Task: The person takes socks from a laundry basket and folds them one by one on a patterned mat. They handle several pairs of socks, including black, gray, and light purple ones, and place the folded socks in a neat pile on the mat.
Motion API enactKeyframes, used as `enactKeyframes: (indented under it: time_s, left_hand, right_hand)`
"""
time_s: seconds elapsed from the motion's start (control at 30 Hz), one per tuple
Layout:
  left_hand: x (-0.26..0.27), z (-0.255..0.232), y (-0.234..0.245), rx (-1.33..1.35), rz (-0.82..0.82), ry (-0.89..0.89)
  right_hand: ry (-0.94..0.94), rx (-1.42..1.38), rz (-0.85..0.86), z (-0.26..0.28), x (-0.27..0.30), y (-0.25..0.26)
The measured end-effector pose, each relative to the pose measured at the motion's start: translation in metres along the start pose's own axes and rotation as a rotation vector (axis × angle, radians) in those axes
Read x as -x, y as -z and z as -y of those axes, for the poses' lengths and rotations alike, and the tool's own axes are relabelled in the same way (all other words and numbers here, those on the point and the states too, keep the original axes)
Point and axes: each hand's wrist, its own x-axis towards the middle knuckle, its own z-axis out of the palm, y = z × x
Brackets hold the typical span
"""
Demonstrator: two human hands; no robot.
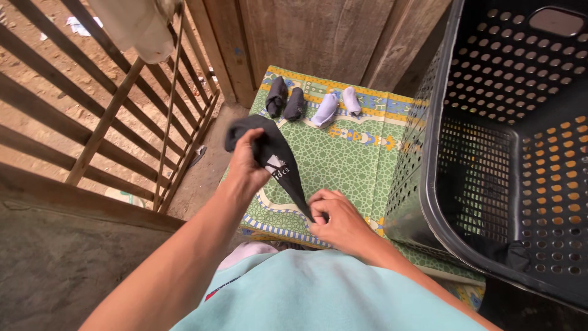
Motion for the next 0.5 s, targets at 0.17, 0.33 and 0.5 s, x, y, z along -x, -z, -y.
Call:
enactKeyframes:
  time_s: [0.17, 0.33, 0.5]
  left_hand:
    - [0.013, -0.033, -0.021, -0.389, -0.188, -0.075]
    - [0.022, -0.052, -0.026, -0.321, -0.080, -0.056]
    - [0.031, -0.079, -0.033, -0.285, -0.078, 0.052]
  right_hand:
    - [0.098, 0.307, -0.342, -0.021, 0.009, 0.001]
    - [-0.236, 0.283, -0.445, -0.028, 0.008, -0.007]
    - [-0.507, 0.206, -0.432, -0.035, 0.010, -0.011]
